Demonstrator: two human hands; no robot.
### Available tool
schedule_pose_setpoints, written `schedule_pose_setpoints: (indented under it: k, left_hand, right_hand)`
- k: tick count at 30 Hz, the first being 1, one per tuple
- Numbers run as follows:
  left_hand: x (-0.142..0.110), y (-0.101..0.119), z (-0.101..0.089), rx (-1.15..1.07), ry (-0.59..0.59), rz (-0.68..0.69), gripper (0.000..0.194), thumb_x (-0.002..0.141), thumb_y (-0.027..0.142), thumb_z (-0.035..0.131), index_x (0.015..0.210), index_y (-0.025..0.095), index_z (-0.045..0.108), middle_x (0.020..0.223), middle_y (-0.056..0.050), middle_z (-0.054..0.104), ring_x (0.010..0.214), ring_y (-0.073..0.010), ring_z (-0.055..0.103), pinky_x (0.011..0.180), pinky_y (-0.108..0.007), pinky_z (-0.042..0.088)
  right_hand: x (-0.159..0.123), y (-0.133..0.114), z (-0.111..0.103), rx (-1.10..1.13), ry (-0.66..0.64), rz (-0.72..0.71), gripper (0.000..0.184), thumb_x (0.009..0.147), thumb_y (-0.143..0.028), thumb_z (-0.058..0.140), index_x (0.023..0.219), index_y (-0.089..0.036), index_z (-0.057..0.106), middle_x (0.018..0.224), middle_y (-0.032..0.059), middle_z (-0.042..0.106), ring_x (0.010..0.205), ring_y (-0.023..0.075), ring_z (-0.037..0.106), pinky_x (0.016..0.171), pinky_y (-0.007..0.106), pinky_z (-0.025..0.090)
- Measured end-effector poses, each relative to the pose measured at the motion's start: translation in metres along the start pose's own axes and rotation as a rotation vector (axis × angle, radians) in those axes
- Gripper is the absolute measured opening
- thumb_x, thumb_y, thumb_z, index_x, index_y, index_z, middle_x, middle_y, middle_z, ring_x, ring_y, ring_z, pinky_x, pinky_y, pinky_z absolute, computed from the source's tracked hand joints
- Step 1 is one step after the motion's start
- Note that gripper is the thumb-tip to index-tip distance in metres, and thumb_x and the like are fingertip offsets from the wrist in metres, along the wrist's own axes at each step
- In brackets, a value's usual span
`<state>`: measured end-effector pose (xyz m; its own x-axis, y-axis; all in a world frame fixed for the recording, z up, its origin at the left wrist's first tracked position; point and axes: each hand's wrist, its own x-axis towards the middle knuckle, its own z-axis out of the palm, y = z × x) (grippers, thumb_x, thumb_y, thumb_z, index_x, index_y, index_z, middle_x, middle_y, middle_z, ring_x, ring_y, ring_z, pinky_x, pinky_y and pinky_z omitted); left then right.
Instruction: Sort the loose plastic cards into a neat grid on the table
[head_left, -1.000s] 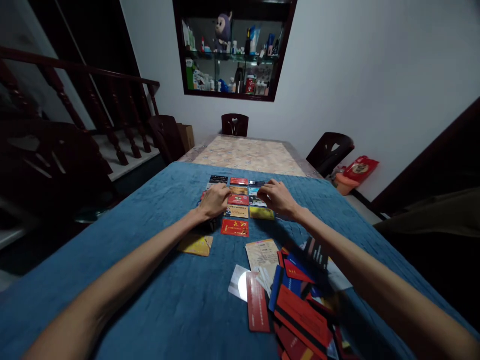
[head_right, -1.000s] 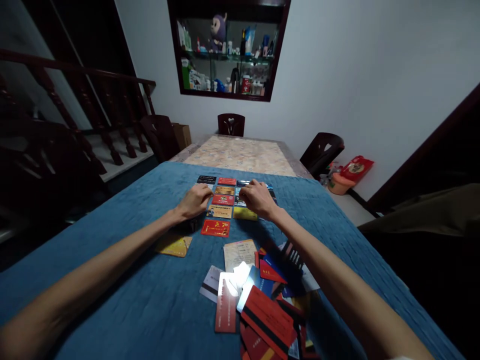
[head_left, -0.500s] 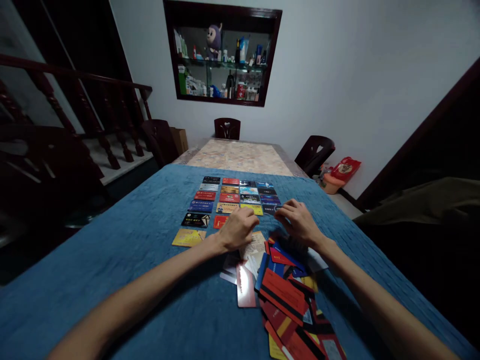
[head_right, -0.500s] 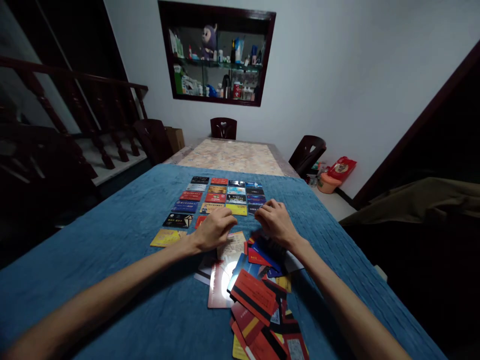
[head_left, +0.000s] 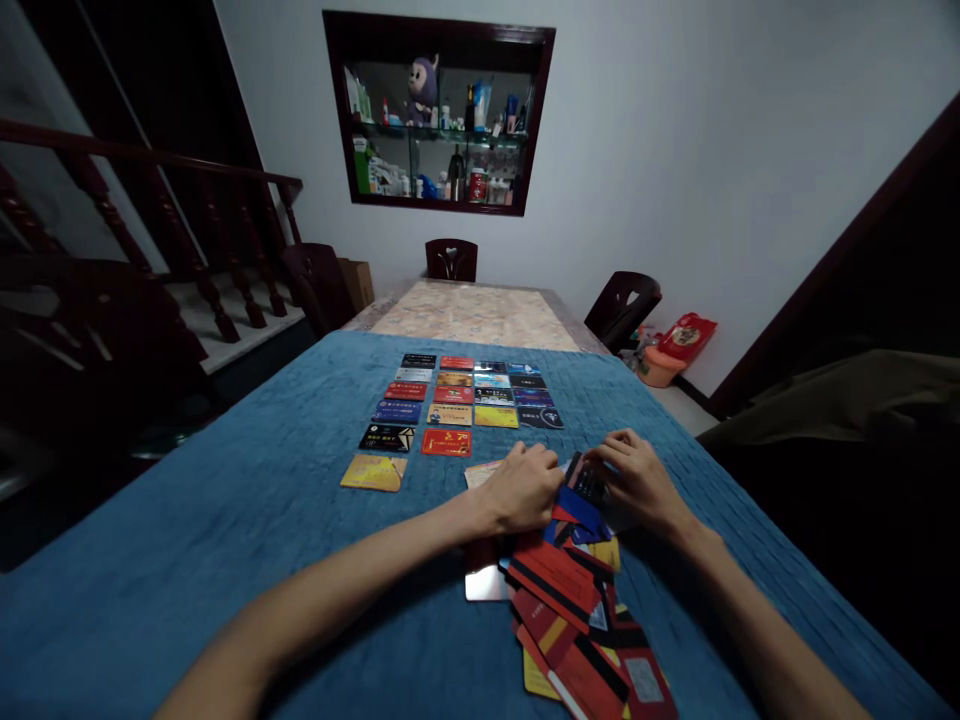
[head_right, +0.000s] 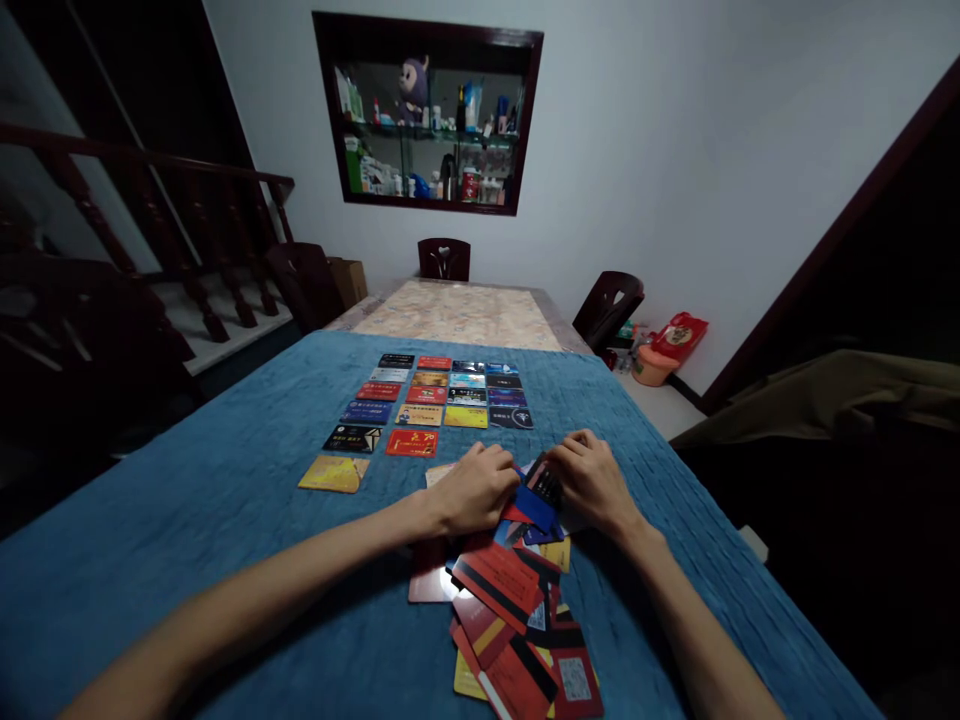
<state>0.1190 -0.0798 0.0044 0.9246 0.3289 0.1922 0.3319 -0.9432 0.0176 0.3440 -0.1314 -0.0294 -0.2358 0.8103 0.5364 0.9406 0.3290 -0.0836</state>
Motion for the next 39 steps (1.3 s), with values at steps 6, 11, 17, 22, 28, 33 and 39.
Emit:
schedule_pose_setpoints:
  k: [6, 11, 17, 22, 28, 33, 39]
  left_hand:
    - [0.0, 0.002, 0.008, -0.027, -0.033, 0.042, 0.016, 0.088, 0.026, 0.055, 0.081, 0.015, 0.065, 0.101, -0.011, 0.064, 0.097, -0.0258, 0.054, 0.079, -0.04, 0.042]
    - [-0.003, -0.001, 0.008, -0.071, -0.039, 0.054, 0.012, 0.088, 0.022, 0.055, 0.087, 0.015, 0.065, 0.106, -0.011, 0.066, 0.108, -0.0283, 0.053, 0.084, -0.043, 0.042]
    - [-0.004, -0.004, 0.002, -0.116, -0.084, 0.046, 0.011, 0.087, 0.024, 0.057, 0.093, 0.016, 0.062, 0.112, -0.011, 0.065, 0.112, -0.0278, 0.053, 0.089, -0.043, 0.043]
    - [-0.005, -0.012, -0.001, -0.168, -0.124, 0.043, 0.023, 0.085, 0.023, 0.06, 0.108, 0.017, 0.06, 0.121, -0.01, 0.061, 0.115, -0.0276, 0.051, 0.092, -0.045, 0.043]
    - [-0.005, -0.021, 0.0, -0.219, -0.146, 0.043, 0.028, 0.084, 0.026, 0.065, 0.111, 0.017, 0.06, 0.123, -0.01, 0.057, 0.119, -0.0276, 0.047, 0.095, -0.044, 0.043]
    - [-0.006, -0.027, 0.001, -0.254, -0.146, 0.07, 0.025, 0.083, 0.025, 0.067, 0.106, 0.018, 0.06, 0.119, -0.009, 0.059, 0.12, -0.0276, 0.046, 0.094, -0.044, 0.041]
    - [-0.008, -0.031, -0.005, -0.178, -0.136, 0.176, 0.015, 0.087, 0.026, 0.064, 0.099, 0.018, 0.062, 0.114, -0.009, 0.064, 0.114, -0.0262, 0.051, 0.091, -0.04, 0.04]
  right_hand:
    - [-0.001, -0.004, -0.007, 0.032, -0.041, 0.017, 0.023, 0.096, -0.028, 0.047, 0.089, -0.021, 0.068, 0.084, 0.0086, 0.068, 0.091, 0.0257, 0.053, 0.075, 0.039, 0.041]
    - [0.001, -0.018, -0.009, 0.047, -0.094, -0.036, 0.02, 0.095, -0.03, 0.05, 0.093, -0.023, 0.069, 0.094, 0.0084, 0.071, 0.096, 0.0261, 0.053, 0.08, 0.042, 0.042]
    - [0.001, -0.025, -0.005, 0.12, -0.189, -0.097, 0.018, 0.092, -0.025, 0.054, 0.102, -0.025, 0.069, 0.107, 0.0072, 0.072, 0.105, 0.0269, 0.052, 0.086, 0.045, 0.042]
    - [0.0, -0.028, -0.004, 0.155, -0.235, -0.099, 0.022, 0.091, -0.025, 0.053, 0.106, -0.024, 0.069, 0.11, 0.0082, 0.071, 0.107, 0.0278, 0.051, 0.088, 0.048, 0.042]
    - [0.002, -0.032, -0.008, 0.177, -0.245, -0.105, 0.026, 0.092, -0.027, 0.053, 0.113, -0.026, 0.07, 0.114, 0.0088, 0.069, 0.109, 0.0273, 0.05, 0.091, 0.049, 0.043]
    - [0.002, -0.034, -0.011, 0.191, -0.265, -0.089, 0.027, 0.092, -0.033, 0.055, 0.114, -0.026, 0.069, 0.115, 0.01, 0.068, 0.108, 0.0276, 0.05, 0.093, 0.05, 0.043]
    - [0.002, -0.034, -0.012, 0.187, -0.259, -0.086, 0.025, 0.092, -0.033, 0.057, 0.112, -0.025, 0.069, 0.114, 0.0093, 0.068, 0.108, 0.0268, 0.051, 0.092, 0.048, 0.043]
